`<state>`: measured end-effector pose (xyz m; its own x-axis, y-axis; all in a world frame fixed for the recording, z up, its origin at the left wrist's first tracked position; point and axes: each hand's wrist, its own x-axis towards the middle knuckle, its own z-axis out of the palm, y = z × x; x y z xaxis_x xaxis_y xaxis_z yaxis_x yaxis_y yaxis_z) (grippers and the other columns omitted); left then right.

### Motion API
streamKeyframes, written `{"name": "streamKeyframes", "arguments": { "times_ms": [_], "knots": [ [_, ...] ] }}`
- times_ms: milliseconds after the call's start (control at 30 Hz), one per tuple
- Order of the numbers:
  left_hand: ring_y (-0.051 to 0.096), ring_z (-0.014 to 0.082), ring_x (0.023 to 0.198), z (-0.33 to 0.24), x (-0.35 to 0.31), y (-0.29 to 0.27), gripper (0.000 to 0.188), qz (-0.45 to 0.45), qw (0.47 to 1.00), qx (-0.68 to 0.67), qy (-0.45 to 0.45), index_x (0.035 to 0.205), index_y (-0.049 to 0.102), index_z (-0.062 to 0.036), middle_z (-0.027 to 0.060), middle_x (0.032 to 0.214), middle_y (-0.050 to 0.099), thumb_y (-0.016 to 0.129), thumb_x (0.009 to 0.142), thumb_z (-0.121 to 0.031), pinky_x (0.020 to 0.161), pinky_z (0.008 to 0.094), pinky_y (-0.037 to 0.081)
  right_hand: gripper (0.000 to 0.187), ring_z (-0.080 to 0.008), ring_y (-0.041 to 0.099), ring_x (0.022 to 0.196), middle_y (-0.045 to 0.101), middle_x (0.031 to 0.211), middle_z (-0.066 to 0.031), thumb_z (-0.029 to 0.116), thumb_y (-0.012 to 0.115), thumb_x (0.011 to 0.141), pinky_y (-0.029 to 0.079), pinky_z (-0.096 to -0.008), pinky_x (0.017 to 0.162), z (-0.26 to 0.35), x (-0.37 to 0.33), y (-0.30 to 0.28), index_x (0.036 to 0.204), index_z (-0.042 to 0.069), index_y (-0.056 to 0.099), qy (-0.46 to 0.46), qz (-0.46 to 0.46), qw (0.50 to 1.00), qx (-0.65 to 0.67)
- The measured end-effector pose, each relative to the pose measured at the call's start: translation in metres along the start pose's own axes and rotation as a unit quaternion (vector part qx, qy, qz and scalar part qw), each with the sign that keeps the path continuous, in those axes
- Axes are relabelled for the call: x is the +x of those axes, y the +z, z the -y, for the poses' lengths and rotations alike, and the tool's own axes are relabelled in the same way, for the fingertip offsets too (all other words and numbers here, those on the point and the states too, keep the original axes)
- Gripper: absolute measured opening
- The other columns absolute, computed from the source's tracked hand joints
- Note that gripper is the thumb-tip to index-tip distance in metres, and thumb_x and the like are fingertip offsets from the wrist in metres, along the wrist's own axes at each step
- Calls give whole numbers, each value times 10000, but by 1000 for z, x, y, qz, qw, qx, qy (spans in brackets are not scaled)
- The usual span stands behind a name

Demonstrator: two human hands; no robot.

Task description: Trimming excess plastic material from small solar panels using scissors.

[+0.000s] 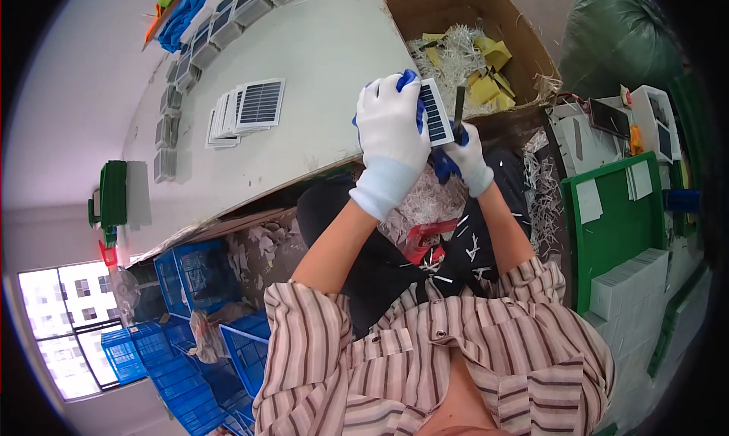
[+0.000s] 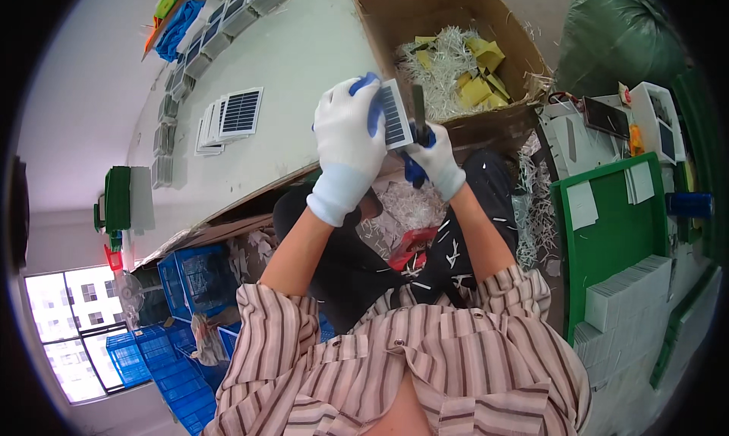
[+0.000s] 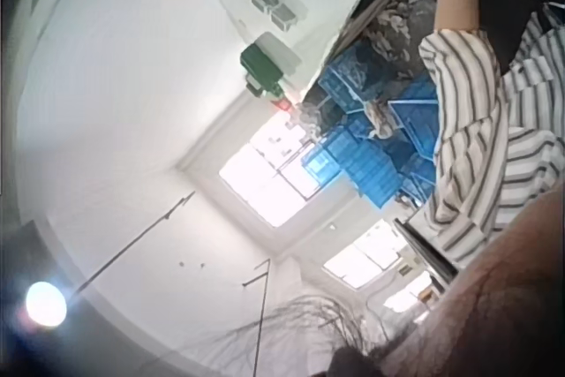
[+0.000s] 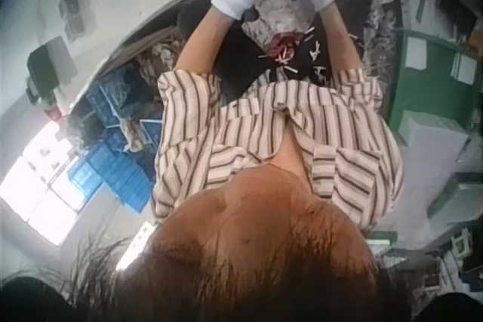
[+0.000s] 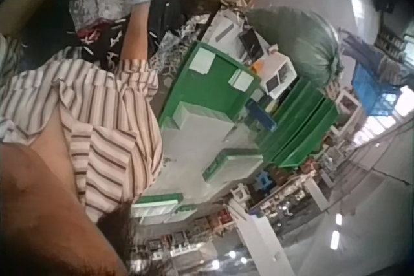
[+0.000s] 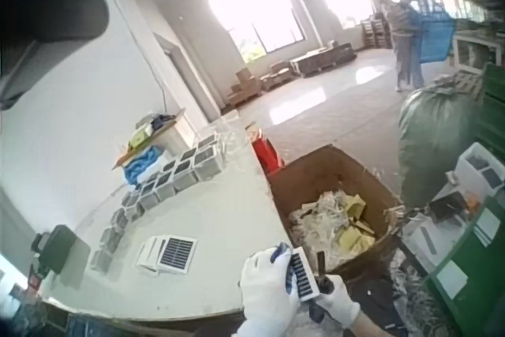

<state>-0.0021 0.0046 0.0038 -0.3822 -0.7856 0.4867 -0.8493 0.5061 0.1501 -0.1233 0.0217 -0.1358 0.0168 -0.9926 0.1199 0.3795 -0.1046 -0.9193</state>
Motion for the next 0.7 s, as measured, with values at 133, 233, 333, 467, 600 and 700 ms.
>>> {"name": "streamKeyframes", "arguments": {
  "times_ms": [133, 233, 333, 467, 600, 700],
  "knots": [
    [509, 325, 1032, 5, 2, 6, 363, -19, 999, -42, 0, 1013, 615, -57, 128, 1058, 562, 651, 652, -50, 913, 420, 402, 157, -77, 582, 617, 637, 710, -24, 96, 694, 740, 476, -227, 568, 16, 1, 8, 850, 1, 634, 1, 67, 997, -48],
    [533, 323, 999, 8, 2, 6, 338, -30, 999, -22, 1, 1036, 621, -77, 121, 1045, 584, 619, 702, -23, 868, 417, 425, 104, -95, 591, 618, 639, 699, -41, 62, 662, 729, 486, -234, 590, 18, -32, 16, 808, 6, 624, 1, 187, 972, -144],
    [505, 327, 1029, 9, 0, 10, 373, -31, 999, -40, -3, 1024, 611, -59, 127, 1065, 560, 640, 653, -40, 902, 418, 402, 139, -118, 605, 667, 653, 788, -60, 53, 654, 755, 498, -238, 646, 8, -63, 27, 879, 12, 605, -31, 158, 968, -193],
    [512, 332, 991, 1, 3, 6, 340, -39, 998, 2, -41, 1016, 613, -63, 131, 1029, 562, 629, 677, -57, 862, 425, 416, 331, -150, 612, 864, 628, 1002, -67, 143, 604, 872, 500, -292, 780, 1, -44, 39, 1169, 27, 513, -13, -127, 976, -177],
    [522, 332, 954, -8, 7, 9, 306, -29, 999, 27, -29, 1007, 620, -66, 134, 1006, 571, 612, 701, -72, 823, 423, 431, 381, -168, 605, 937, 607, 1099, -117, 34, 641, 816, 480, -279, 817, -52, 10, 45, 1149, 21, 457, -46, -248, 963, 97],
    [518, 343, 991, -3, 4, 9, 345, -18, 1000, -16, -5, 1029, 619, -64, 141, 1046, 572, 625, 684, -56, 862, 427, 424, 507, -178, 546, 1093, 519, 1242, -110, 221, 558, 901, 450, -305, 925, -25, 42, 44, 1331, 49, 354, 5, -55, 979, 197]
  ]
}}
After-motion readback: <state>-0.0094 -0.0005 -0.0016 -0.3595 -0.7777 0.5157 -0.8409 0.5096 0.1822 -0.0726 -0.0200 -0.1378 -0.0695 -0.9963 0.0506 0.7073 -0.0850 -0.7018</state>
